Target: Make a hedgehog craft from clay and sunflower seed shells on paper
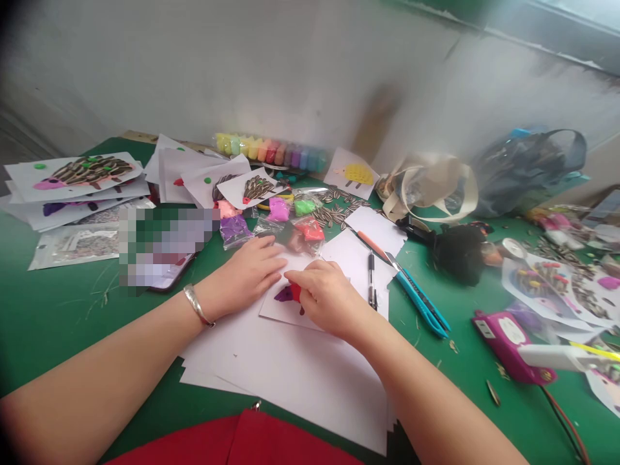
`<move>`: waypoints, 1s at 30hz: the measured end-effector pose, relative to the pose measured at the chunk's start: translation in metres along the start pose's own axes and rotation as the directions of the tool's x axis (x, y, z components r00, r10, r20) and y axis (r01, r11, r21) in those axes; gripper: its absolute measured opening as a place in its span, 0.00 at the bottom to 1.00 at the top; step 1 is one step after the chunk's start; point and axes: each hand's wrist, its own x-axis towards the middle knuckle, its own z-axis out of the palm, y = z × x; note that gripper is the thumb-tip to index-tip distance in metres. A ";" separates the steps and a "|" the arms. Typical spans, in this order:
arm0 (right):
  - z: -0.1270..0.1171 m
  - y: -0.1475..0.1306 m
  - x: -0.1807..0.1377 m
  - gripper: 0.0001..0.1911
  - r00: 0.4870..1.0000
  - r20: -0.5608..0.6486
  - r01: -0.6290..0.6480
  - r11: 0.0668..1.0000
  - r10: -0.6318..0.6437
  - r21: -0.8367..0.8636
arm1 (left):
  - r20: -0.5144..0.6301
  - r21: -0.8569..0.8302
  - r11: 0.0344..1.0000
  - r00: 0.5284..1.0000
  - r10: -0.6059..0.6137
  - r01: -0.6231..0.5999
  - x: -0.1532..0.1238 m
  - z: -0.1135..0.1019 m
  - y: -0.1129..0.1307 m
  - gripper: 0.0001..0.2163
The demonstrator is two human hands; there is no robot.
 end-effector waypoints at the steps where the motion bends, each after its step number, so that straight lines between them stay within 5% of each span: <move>1: 0.002 0.001 -0.002 0.21 1.000 0.005 0.003 1.000 -0.003 -0.003 | 0.002 0.000 1.000 1.000 0.002 -0.002 0.000 0.000 0.000 0.08; 17: 0.017 -0.003 -0.007 0.21 0.992 -0.034 0.119 0.992 -0.121 -0.041 | 0.042 0.039 0.999 0.999 -0.002 0.000 0.000 0.000 0.001 0.10; 23: 0.017 0.009 -0.009 0.26 0.988 -0.137 0.081 0.995 -0.071 0.064 | 0.046 0.038 0.999 0.999 -0.010 0.008 0.001 0.000 0.001 0.09; 30: 0.021 0.001 -0.005 0.24 0.992 -0.068 0.109 0.993 -0.105 0.050 | 0.051 0.043 0.999 0.999 0.005 -0.007 0.002 -0.002 0.002 0.10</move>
